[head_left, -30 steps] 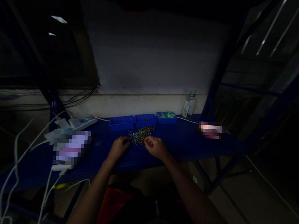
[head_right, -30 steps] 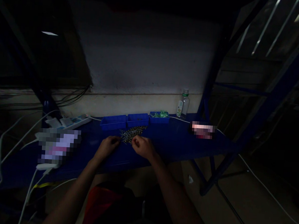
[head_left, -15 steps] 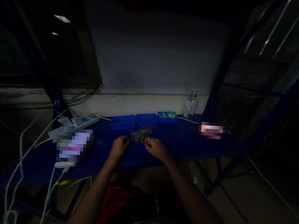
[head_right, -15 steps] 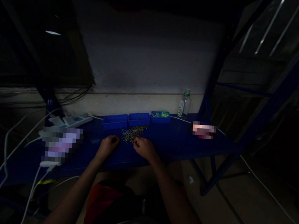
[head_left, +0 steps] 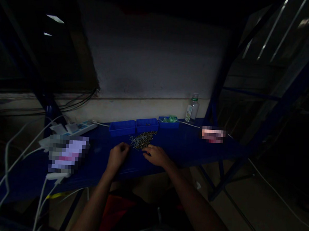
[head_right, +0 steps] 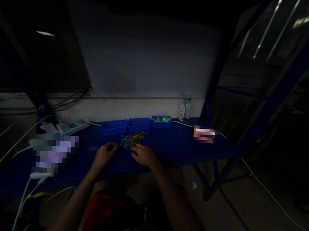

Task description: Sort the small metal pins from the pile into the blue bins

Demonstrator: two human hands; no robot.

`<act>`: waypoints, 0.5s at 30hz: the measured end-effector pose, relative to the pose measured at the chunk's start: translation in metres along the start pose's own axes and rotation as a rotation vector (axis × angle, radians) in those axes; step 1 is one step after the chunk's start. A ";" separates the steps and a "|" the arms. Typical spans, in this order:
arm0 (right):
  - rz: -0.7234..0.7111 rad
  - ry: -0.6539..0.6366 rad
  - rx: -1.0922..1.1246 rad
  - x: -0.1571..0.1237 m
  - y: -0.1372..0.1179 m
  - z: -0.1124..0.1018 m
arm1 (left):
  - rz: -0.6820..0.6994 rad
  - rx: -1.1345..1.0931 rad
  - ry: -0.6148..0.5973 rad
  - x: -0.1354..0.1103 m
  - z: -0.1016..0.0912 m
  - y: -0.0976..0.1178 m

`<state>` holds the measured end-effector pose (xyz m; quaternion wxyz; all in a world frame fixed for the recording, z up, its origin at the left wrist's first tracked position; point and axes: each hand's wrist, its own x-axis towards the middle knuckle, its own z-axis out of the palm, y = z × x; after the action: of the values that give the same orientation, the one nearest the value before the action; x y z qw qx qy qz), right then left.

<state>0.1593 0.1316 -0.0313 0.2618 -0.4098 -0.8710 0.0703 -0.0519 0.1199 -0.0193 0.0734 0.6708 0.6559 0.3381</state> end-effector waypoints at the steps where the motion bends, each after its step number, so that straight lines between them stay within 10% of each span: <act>1: 0.002 0.002 0.001 0.000 0.000 0.000 | 0.025 -0.049 -0.023 -0.002 0.001 0.002; 15: -0.014 0.033 0.218 0.000 0.001 0.000 | 0.185 -0.256 -0.283 -0.017 -0.001 0.020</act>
<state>0.1596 0.1323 -0.0316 0.3198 -0.3741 -0.8564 0.1561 -0.0345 0.1009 -0.0136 0.2180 0.7541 0.5266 0.3263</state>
